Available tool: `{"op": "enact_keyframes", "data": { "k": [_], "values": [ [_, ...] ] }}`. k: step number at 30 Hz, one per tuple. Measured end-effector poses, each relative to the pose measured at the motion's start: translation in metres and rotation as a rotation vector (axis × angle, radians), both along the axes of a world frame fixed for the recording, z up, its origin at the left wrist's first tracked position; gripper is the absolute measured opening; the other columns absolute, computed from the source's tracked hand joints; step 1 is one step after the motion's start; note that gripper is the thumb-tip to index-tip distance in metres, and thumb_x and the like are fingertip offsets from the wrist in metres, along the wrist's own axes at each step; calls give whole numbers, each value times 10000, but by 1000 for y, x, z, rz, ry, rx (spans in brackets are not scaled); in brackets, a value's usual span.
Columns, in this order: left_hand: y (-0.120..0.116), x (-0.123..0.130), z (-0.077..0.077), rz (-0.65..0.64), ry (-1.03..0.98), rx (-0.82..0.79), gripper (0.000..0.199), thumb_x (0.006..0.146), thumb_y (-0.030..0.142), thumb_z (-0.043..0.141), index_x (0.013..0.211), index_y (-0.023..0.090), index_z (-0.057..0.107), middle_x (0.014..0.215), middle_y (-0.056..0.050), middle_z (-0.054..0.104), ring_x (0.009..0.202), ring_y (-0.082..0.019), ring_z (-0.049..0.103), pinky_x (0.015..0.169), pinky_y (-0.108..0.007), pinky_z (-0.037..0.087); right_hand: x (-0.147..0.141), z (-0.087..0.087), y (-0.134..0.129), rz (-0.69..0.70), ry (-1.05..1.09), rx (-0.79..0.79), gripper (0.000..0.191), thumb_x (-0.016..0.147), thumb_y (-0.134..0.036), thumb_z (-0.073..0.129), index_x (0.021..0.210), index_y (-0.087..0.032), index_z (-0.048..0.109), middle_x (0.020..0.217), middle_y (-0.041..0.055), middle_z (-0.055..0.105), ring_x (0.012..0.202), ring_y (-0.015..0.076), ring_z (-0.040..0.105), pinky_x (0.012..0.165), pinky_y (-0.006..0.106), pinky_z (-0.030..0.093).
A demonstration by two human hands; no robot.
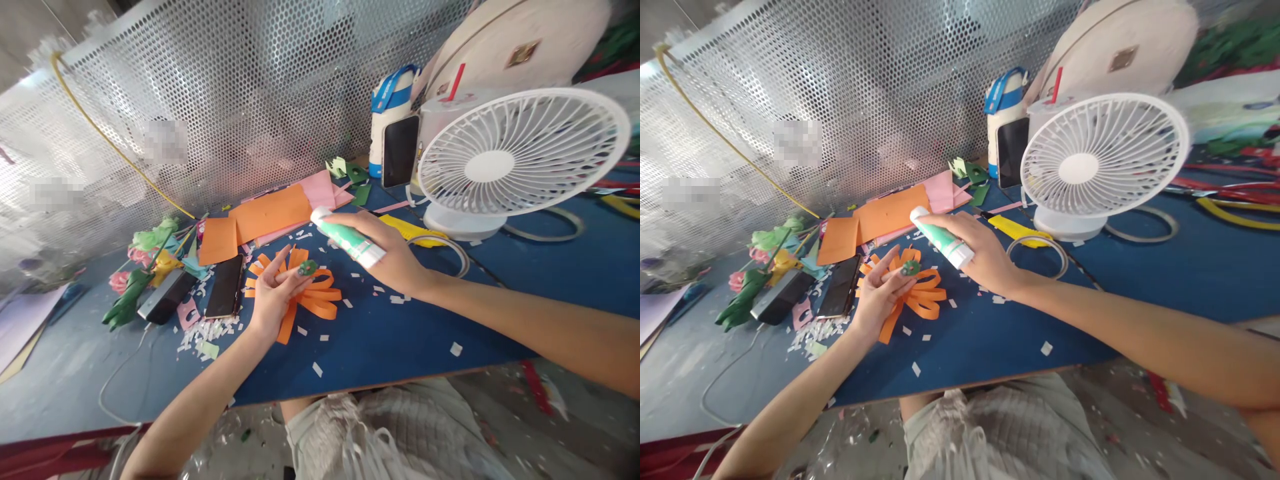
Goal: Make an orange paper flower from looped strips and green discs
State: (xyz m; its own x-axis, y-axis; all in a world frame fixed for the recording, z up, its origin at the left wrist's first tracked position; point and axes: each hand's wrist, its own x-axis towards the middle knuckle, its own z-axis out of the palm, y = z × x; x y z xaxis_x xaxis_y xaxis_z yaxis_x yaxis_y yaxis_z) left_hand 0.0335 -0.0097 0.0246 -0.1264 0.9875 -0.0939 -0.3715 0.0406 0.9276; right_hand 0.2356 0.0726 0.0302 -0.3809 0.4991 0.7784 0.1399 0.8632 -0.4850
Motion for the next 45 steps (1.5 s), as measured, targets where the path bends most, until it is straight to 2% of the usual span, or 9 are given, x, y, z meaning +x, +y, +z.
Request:
{"op": "enact_keyframes", "data": {
  "k": [4, 9, 14, 26, 30, 32, 36, 41, 45],
  "values": [
    [0, 1, 2, 46, 12, 9, 871, 679, 234, 878, 1446, 157, 475, 892, -54, 805, 954, -247, 753, 972, -397, 558, -1, -3, 14, 135, 140, -305, 464, 945, -184, 437, 1395, -286, 488, 1465, 65, 499, 1177, 216, 596, 875, 353, 547],
    [0, 2, 4, 61, 17, 13, 876, 672, 254, 882, 1444, 157, 479, 898, -69, 805, 958, -262, 753, 973, -416, 557, -3, -10, 31, 191, 327, -593, 235, 907, -372, 587, 1106, -268, 516, 1154, 50, 635, 1014, 195, 646, 804, 355, 587],
    [1, 1, 2, 41, 26, 29, 898, 677, 265, 880, 1460, 155, 455, 917, -74, 804, 951, -252, 755, 934, -378, 579, -4, -25, 48, 127, 304, -662, 520, 717, -386, 774, 874, -271, 292, 902, -24, 609, 775, 179, 663, 717, 389, 590],
    [-1, -3, -3, 66, 141, 125, 838, 733, 340, 840, 1459, 169, 458, 916, -57, 806, 947, -232, 757, 896, -332, 598, -1, -43, 66, -5, 32, -515, 473, 724, -285, 684, 1079, -261, 372, 1046, 50, 541, 900, 219, 652, 792, 431, 585],
    [-2, -2, 0, 65, 237, 171, 857, 759, 382, 812, 1489, 179, 411, 899, -47, 806, 923, -240, 762, 904, -370, 599, -1, -27, 51, -105, 115, -349, 557, 741, -342, 704, 1184, -271, 374, 1214, 100, 506, 1154, 266, 560, 903, 431, 548],
    [-4, 0, 2, 69, 286, 197, 845, 776, 378, 797, 1495, 176, 402, 914, -55, 804, 933, -248, 760, 929, -390, 587, 0, -12, 36, -191, 184, -154, 414, 831, -344, 643, 1184, -289, 433, 1273, 99, 487, 1230, 264, 492, 986, 428, 489],
    [-11, 5, 7, 107, 458, 288, 726, 815, 287, 763, 1467, 199, 457, 976, -62, 796, 1037, -254, 731, 1016, -385, 529, 3, 8, 6, -14, 21, 62, 49, 939, -317, 547, 949, -284, 582, 925, 43, 626, 943, 231, 582, 912, 424, 470],
    [-16, -2, 10, 203, 667, 436, 474, 781, 205, 771, 1237, 274, 662, 989, -32, 795, 1140, -268, 682, 1142, -424, 401, -3, 5, -12, 249, -42, -277, 177, 956, -358, 529, 926, -219, 633, 887, 43, 645, 783, 167, 594, 716, 315, 484],
    [-18, -18, 14, 67, 830, 418, 237, 699, 176, 832, 882, 279, 724, 929, -31, 799, 1170, -301, 658, 1186, -517, 295, -8, 3, -13, 333, 33, -649, 304, 879, -486, 614, 838, -186, 644, 762, 17, 619, 653, 124, 542, 570, 256, 421]
  ]
}}
